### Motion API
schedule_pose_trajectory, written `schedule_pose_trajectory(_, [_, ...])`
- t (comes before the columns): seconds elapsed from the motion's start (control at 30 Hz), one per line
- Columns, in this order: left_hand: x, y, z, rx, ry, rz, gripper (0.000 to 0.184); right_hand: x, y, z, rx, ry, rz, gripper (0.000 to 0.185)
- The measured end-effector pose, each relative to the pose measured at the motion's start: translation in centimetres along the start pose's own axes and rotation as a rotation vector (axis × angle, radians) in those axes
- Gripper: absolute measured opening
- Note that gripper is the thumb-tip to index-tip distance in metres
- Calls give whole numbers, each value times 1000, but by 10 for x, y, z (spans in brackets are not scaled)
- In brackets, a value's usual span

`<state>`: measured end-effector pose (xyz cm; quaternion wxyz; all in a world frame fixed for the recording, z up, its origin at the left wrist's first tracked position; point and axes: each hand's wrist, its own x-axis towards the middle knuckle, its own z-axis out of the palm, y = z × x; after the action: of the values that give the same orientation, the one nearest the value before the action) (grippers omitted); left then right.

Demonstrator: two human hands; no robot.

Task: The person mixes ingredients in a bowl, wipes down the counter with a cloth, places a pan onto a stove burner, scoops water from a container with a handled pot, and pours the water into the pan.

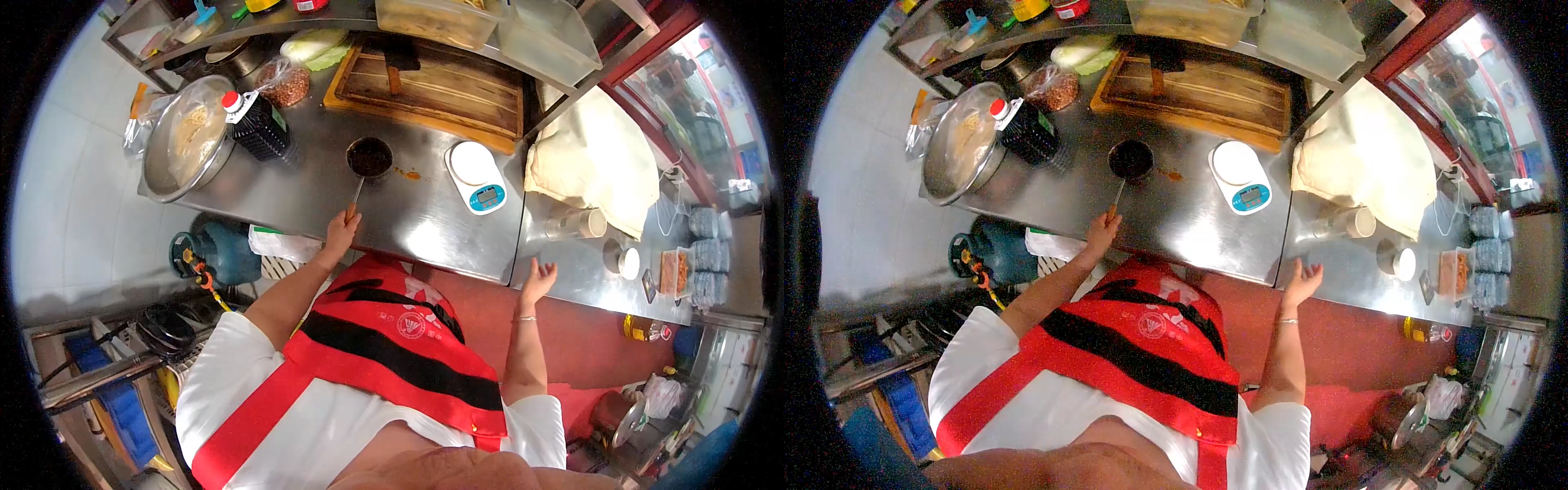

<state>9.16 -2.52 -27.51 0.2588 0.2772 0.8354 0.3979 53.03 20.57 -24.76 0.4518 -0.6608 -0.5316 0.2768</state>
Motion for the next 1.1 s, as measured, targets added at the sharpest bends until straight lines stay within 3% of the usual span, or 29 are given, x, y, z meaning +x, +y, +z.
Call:
schedule_pose_trajectory(0.3, [36, -33, -27, 4, 85, 86, 42, -119, -20, 19, -143, -267, -152, 54])
schedule_pose_trajectory(0.47, [63, -56, -42, -299, -25, -73, 36, -176, -27, 26, -274, -475, -297, 45])
schedule_pose_trajectory(0.67, [57, -15, -75, -423, -16, -141, 27, -221, -11, 27, -328, -763, -106, 41])
schedule_pose_trajectory(0.73, [76, -46, -71, -461, -133, -112, 26, -233, 5, 22, -419, -747, -114, 35])
schedule_pose_trajectory(0.8, [93, -62, -72, -414, -205, -105, 42, -247, 27, 18, -323, -722, -55, 33])
schedule_pose_trajectory(0.83, [98, -78, -70, -372, -80, -77, 39, -257, 58, 22, -441, -703, -183, 37])
schedule_pose_trajectory(0.87, [118, -107, -72, -437, -153, -116, 41, -256, 10, 15, -551, -822, 29, 37])
schedule_pose_trajectory(0.9, [108, -102, -88, -519, -220, -122, 45, -264, 18, 18, -571, -785, -9, 38])
schedule_pose_trajectory(0.93, [120, -101, -83, -558, -225, -151, 47, -260, -15, 6, -507, -764, 63, 40])
schedule_pose_trajectory(0.97, [123, -105, -88, -562, -219, -111, 46, -259, -26, 4, -540, -879, 243, 41])
schedule_pose_trajectory(1.0, [127, -110, -92, -565, -214, -72, 44, -264, 7, 14, -433, -838, 183, 42])
schedule_pose_trajectory(1.1, [119, -71, -96, -457, -220, -126, 42, -279, 66, 10, -591, -896, 153, 38])
